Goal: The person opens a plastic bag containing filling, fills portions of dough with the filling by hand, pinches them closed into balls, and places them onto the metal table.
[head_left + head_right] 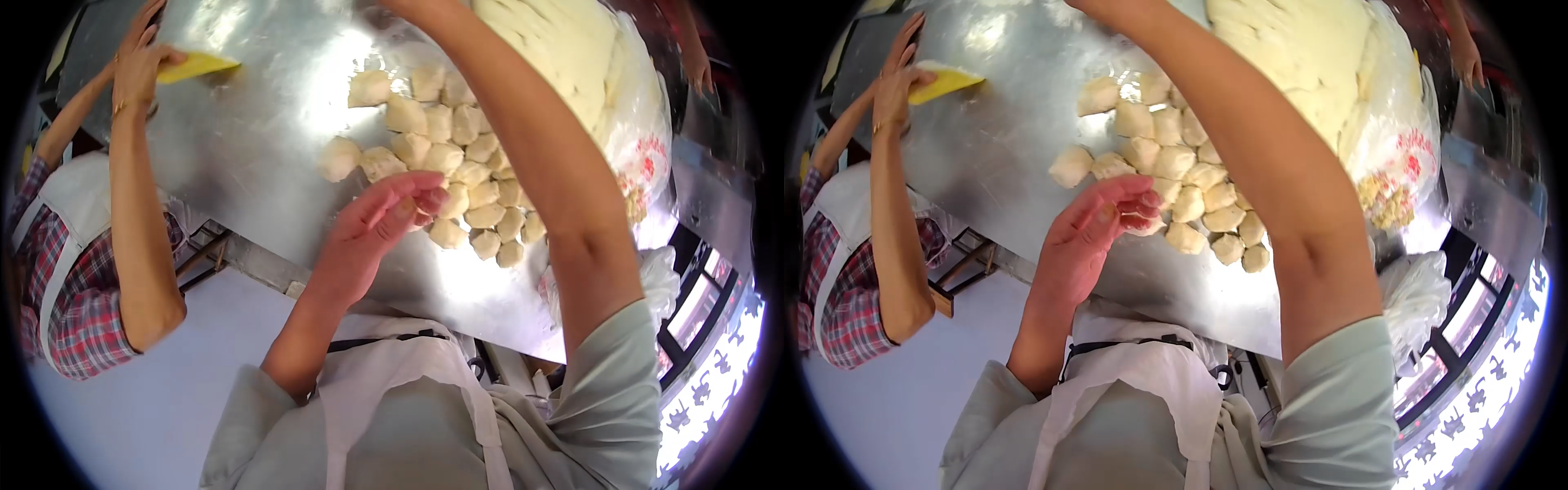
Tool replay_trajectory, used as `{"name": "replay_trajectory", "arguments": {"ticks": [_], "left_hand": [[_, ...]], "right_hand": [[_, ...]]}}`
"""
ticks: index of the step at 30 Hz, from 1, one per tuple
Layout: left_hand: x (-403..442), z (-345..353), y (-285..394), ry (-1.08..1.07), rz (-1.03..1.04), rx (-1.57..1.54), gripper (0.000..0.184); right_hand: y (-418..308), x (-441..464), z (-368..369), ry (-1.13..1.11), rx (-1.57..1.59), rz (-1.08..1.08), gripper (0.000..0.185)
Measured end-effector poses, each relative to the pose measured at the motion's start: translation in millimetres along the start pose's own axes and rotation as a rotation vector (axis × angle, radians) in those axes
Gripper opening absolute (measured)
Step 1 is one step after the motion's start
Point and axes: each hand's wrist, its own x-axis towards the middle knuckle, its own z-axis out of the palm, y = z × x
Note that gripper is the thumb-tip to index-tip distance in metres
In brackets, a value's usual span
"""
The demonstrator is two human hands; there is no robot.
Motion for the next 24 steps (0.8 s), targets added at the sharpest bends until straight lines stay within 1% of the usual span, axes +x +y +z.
{"name": "replay_trajectory", "arguments": {"ticks": [1, 2, 4, 6, 8, 9, 10, 11, 12, 13, 14, 16, 17, 18, 19, 20, 21, 22, 23, 24], "left_hand": [[1.8, 7.1, -2.9, 0.012, -0.011, -0.066, 0.047], [4.1, 14.6, -7.0, 0.024, -0.018, -0.13, 0.049], [10.5, 35.0, -17.5, 0.045, -0.101, -0.229, 0.051], [19.4, 58.5, -31.3, 0.07, -0.196, -0.301, 0.053], [27.2, 83.8, -48.9, 0.112, -0.304, -0.346, 0.054], [33.3, 97.6, -59.8, 0.112, -0.317, -0.385, 0.049], [40.3, 114.0, -70.0, 0.142, -0.406, -0.423, 0.047], [48.6, 130.9, -80.2, 0.173, -0.489, -0.458, 0.045], [53.2, 147.4, -91.6, 0.21, -0.572, -0.491, 0.043], [55.1, 160.7, -106.5, 0.335, -0.607, -0.344, 0.036], [53.6, 164.7, -116.0, 0.27, -0.564, -0.288, 0.036], [37.0, 167.8, -134.2, 0.145, -0.507, -0.174, 0.036], [25.6, 167.3, -118.0, -0.009, -0.475, -0.012, 0.038], [17.3, 167.9, -117.0, -0.049, -0.457, 0.064, 0.04], [9.3, 170.0, -118.2, -0.082, -0.43, 0.137, 0.041], [-0.3, 170.4, -119.1, -0.109, -0.405, 0.205, 0.043], [-6.3, 161.1, -130.1, -0.172, -0.27, 0.468, 0.047], [-11.9, 154.4, -136.3, -0.175, -0.13, 0.594, 0.047], [-19.0, 150.1, -139.6, -0.176, 0.011, 0.716, 0.047], [-24.8, 147.2, -139.6, -0.174, 0.151, 0.835, 0.048]], "right_hand": [[0.5, -21.1, -14.6, 0.165, 0.028, 0.059, 0.027], [-15.4, -44.4, -46.1, 0.133, 0.155, 0.219, 0.026], [-58.0, -103.0, -121.4, 0.075, 0.415, 0.541, 0.023], [-71.3, -173.6, -165.3, 0.094, 0.321, 0.711, 0.022], [-102.4, -242.0, -187.2, 0.332, 0.351, 0.782, 0.018], [-117.3, -274.2, -197.7, 0.325, 0.275, 0.8, 0.018], [-129.3, -304.8, -203.9, 0.318, 0.202, 0.818, 0.02], [-134.8, -335.1, -192.6, 0.395, 0.077, 0.771, 0.023], [-129.7, -363.7, -184.3, 0.406, -0.003, 0.749, 0.027], [-124.8, -392.3, -176.2, 0.419, -0.084, 0.729, 0.032], [-110.1, -419.6, -178.8, 0.374, -0.122, 0.732, 0.036], [-104.2, -449.6, -190.6, 0.287, -0.177, 0.728, 0.043], [-109.1, -459.5, -198.6, 0.248, -0.195, 0.722, 0.046], [-112.5, -464.4, -206.5, 0.207, -0.212, 0.708, 0.048], [-117.4, -465.4, -214.4, 0.219, -0.2, 0.677, 0.051], [-120.7, -466.5, -222.2, 0.231, -0.207, 0.698, 0.052], [-119.4, -463.9, -229.1, 0.249, -0.218, 0.713, 0.052], [-114.5, -458.7, -234.4, 0.272, -0.231, 0.723, 0.052], [-105.0, -450.2, -236.2, 0.325, -0.38, 0.599, 0.054], [-97.2, -445.9, -237.7, 0.243, -0.413, 0.633, 0.048]]}}
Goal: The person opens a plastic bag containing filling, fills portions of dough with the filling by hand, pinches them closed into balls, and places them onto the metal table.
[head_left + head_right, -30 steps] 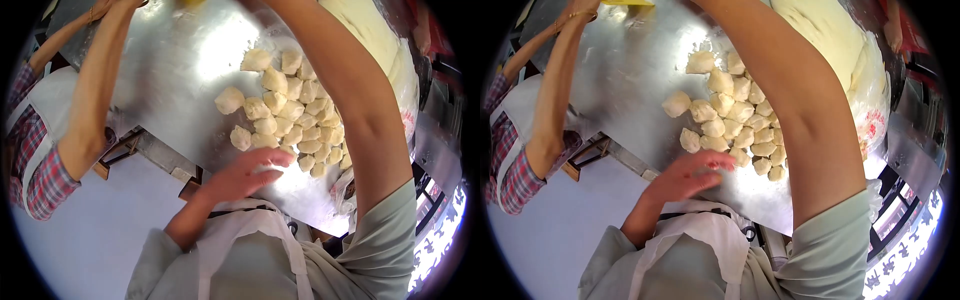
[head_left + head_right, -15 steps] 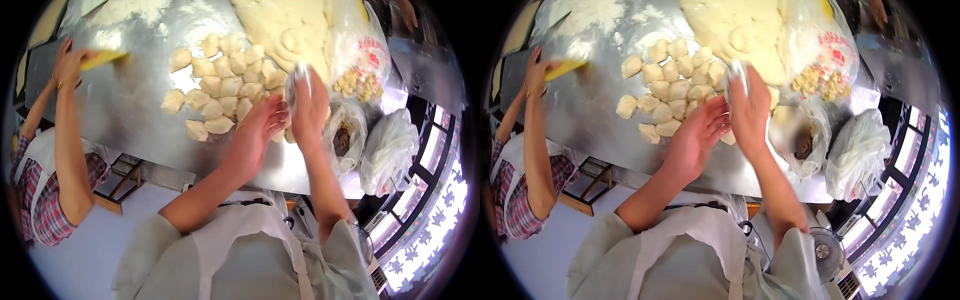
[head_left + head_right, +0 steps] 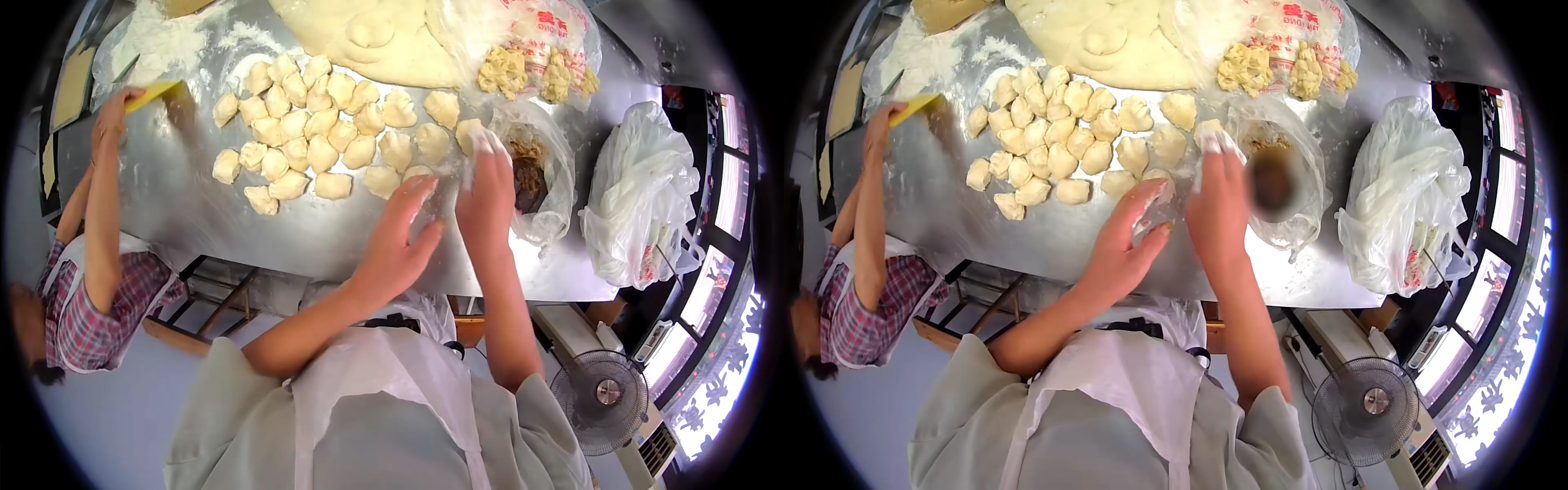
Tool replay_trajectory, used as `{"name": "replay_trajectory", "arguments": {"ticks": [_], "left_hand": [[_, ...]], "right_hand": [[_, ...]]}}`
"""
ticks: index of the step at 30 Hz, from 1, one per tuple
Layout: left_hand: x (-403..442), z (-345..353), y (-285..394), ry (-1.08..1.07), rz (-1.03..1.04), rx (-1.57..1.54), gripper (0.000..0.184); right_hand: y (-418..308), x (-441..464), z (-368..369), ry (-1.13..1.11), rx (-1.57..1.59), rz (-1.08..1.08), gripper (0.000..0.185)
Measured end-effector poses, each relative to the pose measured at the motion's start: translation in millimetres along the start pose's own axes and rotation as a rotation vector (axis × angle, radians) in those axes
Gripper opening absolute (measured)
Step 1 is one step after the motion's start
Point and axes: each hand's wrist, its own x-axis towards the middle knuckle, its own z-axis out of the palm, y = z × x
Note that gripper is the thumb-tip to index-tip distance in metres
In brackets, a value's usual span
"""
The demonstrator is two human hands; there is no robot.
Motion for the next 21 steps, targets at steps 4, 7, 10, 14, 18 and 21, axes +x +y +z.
{"name": "replay_trajectory", "arguments": {"ticks": [4, 7, 10, 14, 18, 21], "left_hand": [[-9.2, -15.4, 1.7, -0.112, -0.14, -0.112, 0.038], [-16.8, -16.9, -1.1, -0.096, -0.158, -0.13, 0.033], [-25.9, -12.1, -20.2, -0.137, -0.194, -0.194, 0.03], [-30.1, -5.5, -32.7, -0.087, -0.412, -0.669, 0.035], [-34.4, -3.4, -31.6, -0.058, -0.467, -1.027, 0.038], [-42.3, 5.4, -47.5, -0.11, -0.459, -0.954, 0.029]], "right_hand": [[6.0, 19.8, 12.3, -0.084, -0.209, -0.032, 0.039], [22.3, 29.1, 23.9, 0.023, -0.333, -0.133, 0.033], [27.4, 35.6, 18.4, -0.096, -0.35, -0.052, 0.033], [7.8, 9.2, 0.6, 0.112, 0.023, -0.046, 0.039], [-41.9, -70.3, -7.2, 0.042, 0.455, 0.173, 0.041], [-40.0, -120.5, 14.8, 0.023, 0.354, -0.018, 0.043]]}}
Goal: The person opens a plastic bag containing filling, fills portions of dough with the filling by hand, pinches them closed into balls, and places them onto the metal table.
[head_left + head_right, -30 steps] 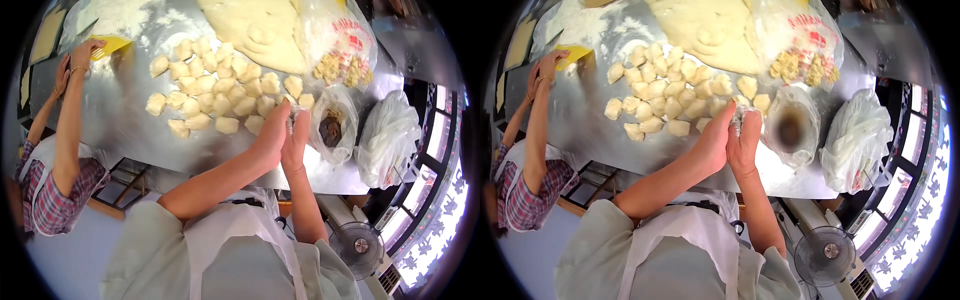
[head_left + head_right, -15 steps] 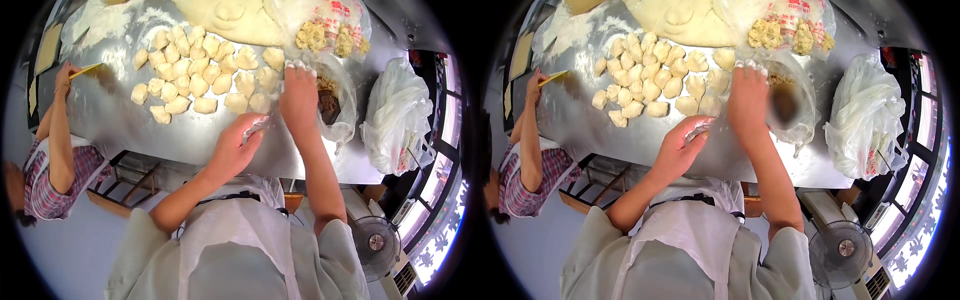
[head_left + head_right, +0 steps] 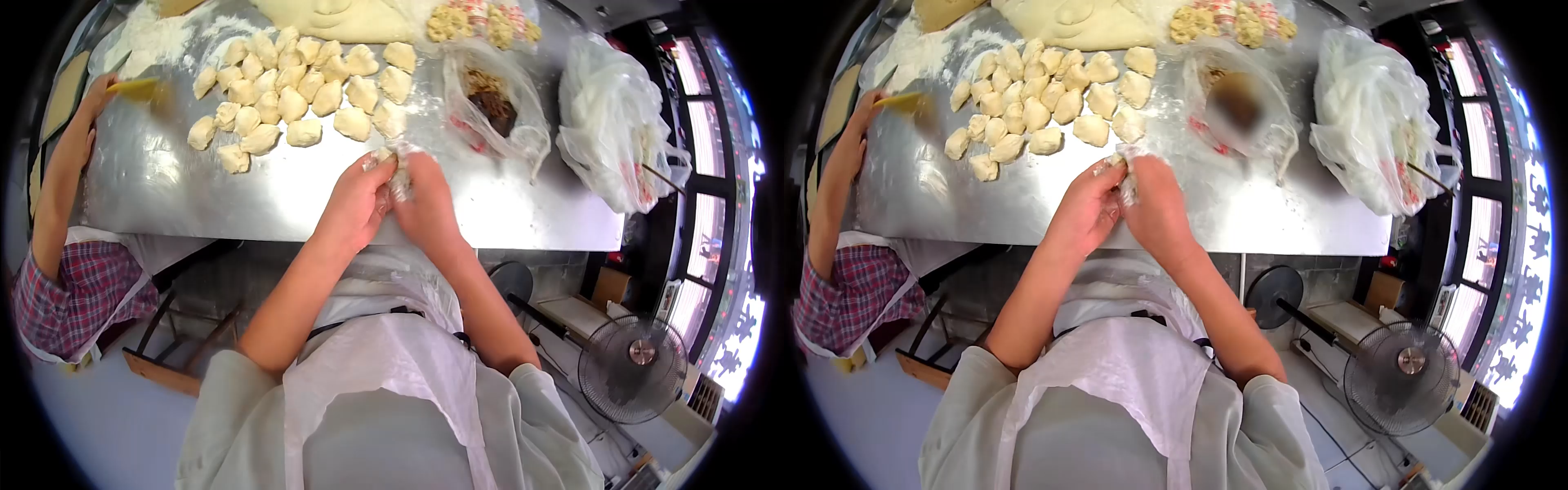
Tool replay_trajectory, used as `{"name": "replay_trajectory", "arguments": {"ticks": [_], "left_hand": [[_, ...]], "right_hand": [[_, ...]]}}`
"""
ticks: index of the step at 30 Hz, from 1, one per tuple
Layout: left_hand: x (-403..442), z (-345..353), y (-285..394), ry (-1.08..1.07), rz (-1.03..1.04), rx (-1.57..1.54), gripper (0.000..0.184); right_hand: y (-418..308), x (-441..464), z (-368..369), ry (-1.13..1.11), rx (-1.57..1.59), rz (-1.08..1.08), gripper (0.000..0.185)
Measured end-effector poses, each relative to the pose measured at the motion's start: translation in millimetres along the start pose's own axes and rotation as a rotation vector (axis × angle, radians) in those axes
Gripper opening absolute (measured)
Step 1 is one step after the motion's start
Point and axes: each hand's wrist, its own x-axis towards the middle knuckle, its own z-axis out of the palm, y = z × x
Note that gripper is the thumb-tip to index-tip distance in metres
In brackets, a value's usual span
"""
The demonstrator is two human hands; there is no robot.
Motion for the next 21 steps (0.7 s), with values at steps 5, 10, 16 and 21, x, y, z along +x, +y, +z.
{"name": "replay_trajectory", "arguments": {"ticks": [5, 10, 16, 21], "left_hand": [[-7.6, 16.0, -32.5, -0.024, -0.018, 0.101, 0.028], [-24.6, 55.3, -54.3, -0.112, -0.106, 0.175, 0.037], [7.0, 54.3, -61.6, -0.081, 0.003, 0.434, 0.043], [60.0, 77.5, -47.2, -0.011, 0.05, 0.443, 0.042]], "right_hand": [[7.6, -35.8, -32.5, -0.035, -0.046, -0.122, 0.05], [52.7, -64.9, -82.7, 0.133, -0.108, -0.134, 0.043], [133.9, -99.5, -121.4, 0.446, -0.384, 0.078, 0.044], [141.1, -112.8, -143.0, 0.209, -0.643, 0.069, 0.044]]}}
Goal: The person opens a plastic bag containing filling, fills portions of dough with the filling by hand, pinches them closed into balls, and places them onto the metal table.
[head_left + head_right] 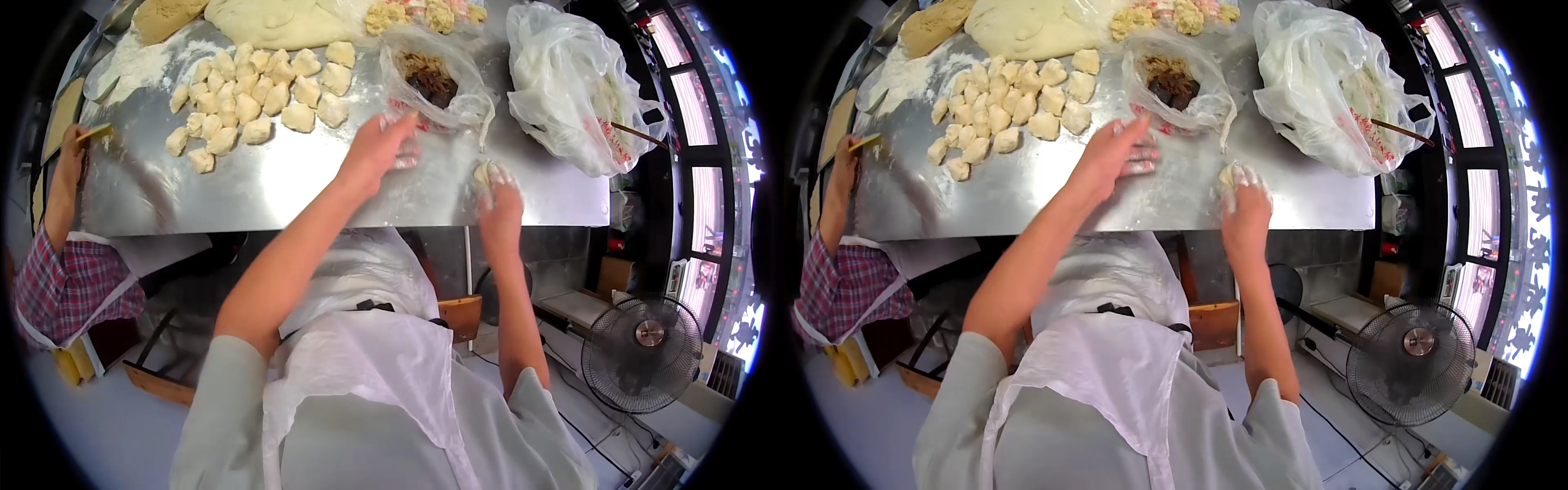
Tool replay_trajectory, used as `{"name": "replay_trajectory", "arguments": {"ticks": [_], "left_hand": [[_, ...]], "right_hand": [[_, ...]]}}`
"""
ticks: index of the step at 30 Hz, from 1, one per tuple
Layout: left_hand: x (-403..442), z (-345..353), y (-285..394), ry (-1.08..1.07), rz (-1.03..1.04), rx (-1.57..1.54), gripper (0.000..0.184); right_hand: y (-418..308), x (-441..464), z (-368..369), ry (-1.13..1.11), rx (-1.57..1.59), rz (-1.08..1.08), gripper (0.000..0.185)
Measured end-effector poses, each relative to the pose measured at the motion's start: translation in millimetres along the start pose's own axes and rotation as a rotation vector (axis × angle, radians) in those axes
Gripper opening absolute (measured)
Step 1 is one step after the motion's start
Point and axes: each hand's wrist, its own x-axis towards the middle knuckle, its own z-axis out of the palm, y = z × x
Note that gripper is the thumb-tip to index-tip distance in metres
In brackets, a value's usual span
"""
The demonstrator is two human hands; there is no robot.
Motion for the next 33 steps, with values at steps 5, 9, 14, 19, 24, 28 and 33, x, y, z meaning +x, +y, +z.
{"name": "replay_trajectory", "arguments": {"ticks": [5, 9, 14, 19, 24, 28, 33], "left_hand": [[44.5, 10.6, 6.4, -0.005, -0.05, -0.016, 0.039], [53.7, 9.8, -0.6, 0.023, 0.017, -0.028, 0.026], [9.8, 16.6, -5.7, 0.178, 0.088, -0.035, 0.015], [-43.9, 10.8, -29.3, 0.193, 0.049, -0.043, 0.014], [-56.8, -8.4, -49.9, 0.195, 0.038, -0.024, 0.018], [-57.3, -10.8, -54.1, 0.195, 0.049, 0.013, 0.024], [-59.7, -12.1, -40.6, 0.174, 0.092, 0.047, 0.038]], "right_hand": [[21.9, 53.2, 1.0, 0.167, 0.277, 0.142, 0.041], [18.7, 73.2, 45.2, 0.107, -0.056, 0.102, 0.047], [6.7, 64.8, 38.2, -0.018, -0.221, 0.227, 0.06], [21.7, 66.0, 42.2, -0.04, -0.111, 0.233, 0.054], [7.4, 57.9, -16.4, 0.004, 0.638, 0.577, 0.036], [18.2, 12.1, -4.0, -0.026, 0.078, 0.213, 0.024], [-22.1, -0.8, -10.2, 0.097, 0.573, 0.473, 0.024]]}}
